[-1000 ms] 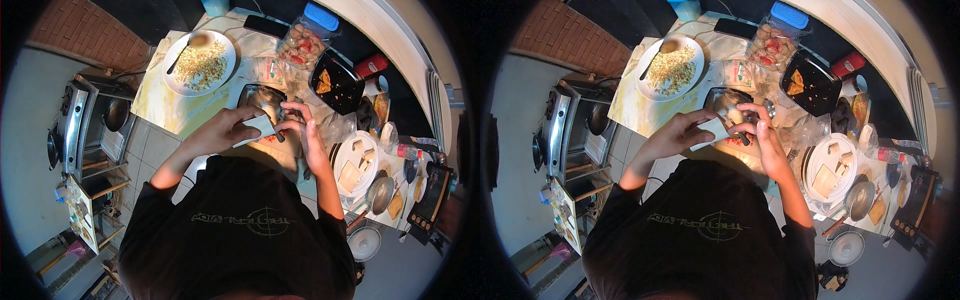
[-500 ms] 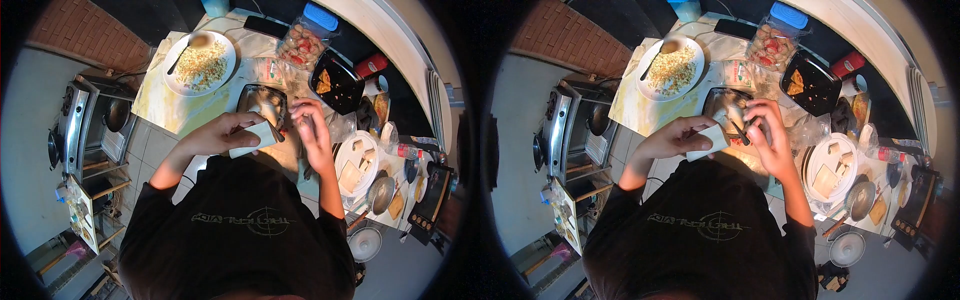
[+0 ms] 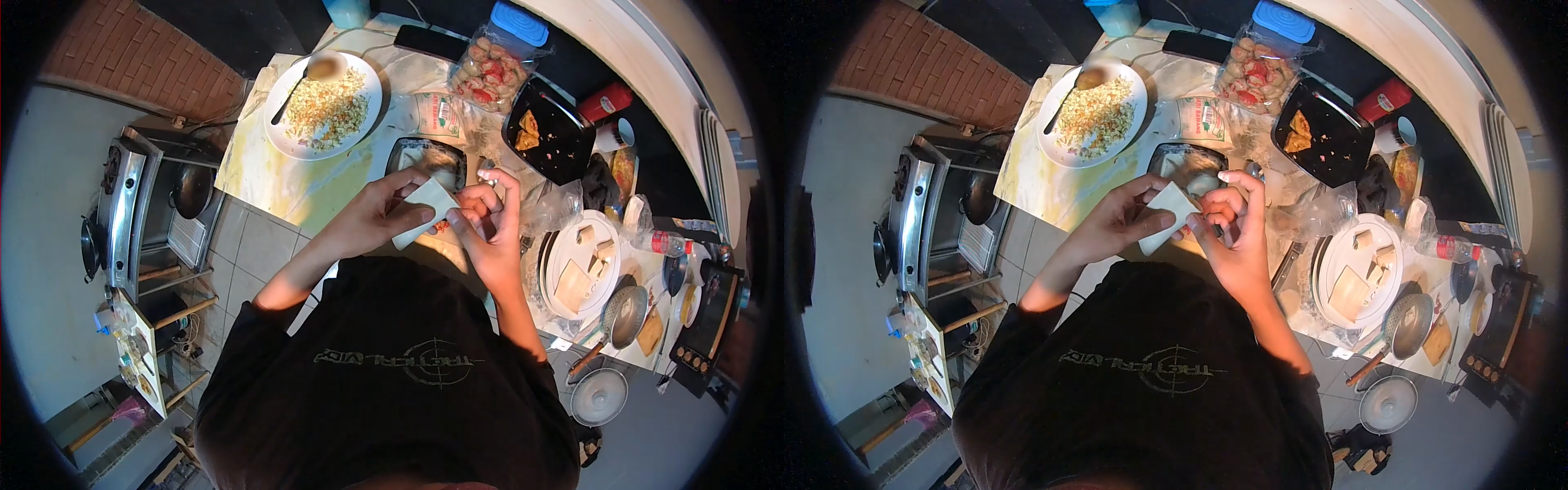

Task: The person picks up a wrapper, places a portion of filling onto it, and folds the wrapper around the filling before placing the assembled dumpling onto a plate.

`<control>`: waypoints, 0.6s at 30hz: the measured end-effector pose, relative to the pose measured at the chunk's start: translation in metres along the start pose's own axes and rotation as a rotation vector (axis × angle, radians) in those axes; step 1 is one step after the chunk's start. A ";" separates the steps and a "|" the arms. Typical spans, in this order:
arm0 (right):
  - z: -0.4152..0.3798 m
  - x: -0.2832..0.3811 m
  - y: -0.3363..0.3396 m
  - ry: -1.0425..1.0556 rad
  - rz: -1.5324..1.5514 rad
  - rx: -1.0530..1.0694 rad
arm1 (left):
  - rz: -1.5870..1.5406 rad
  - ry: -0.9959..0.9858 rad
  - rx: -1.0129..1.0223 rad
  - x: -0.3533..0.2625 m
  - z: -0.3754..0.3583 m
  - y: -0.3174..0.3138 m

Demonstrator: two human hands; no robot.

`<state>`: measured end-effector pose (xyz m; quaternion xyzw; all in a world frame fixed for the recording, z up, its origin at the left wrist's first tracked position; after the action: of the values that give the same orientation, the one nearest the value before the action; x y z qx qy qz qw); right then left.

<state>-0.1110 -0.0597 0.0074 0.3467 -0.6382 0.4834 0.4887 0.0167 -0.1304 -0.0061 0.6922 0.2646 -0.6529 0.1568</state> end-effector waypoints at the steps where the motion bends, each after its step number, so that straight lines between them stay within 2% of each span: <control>1: 0.000 0.001 0.000 0.001 0.000 -0.003 | -0.044 -0.004 -0.012 -0.001 0.000 -0.001; 18: 0.004 0.002 -0.001 -0.016 0.072 -0.011 | 0.033 -0.010 -0.088 -0.010 0.001 0.002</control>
<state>-0.1122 -0.0634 0.0096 0.3249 -0.6565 0.4946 0.4678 0.0172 -0.1342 0.0034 0.6855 0.2807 -0.6416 0.1993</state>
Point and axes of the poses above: each hand's wrist, its own z-axis towards the middle knuckle, its own y-axis out of the back of the hand, x = y × z, the point moved 8 cm from there along z, towards the middle knuckle, and after that the axes turned 3 degrees about -y, right-handed, at the moved point
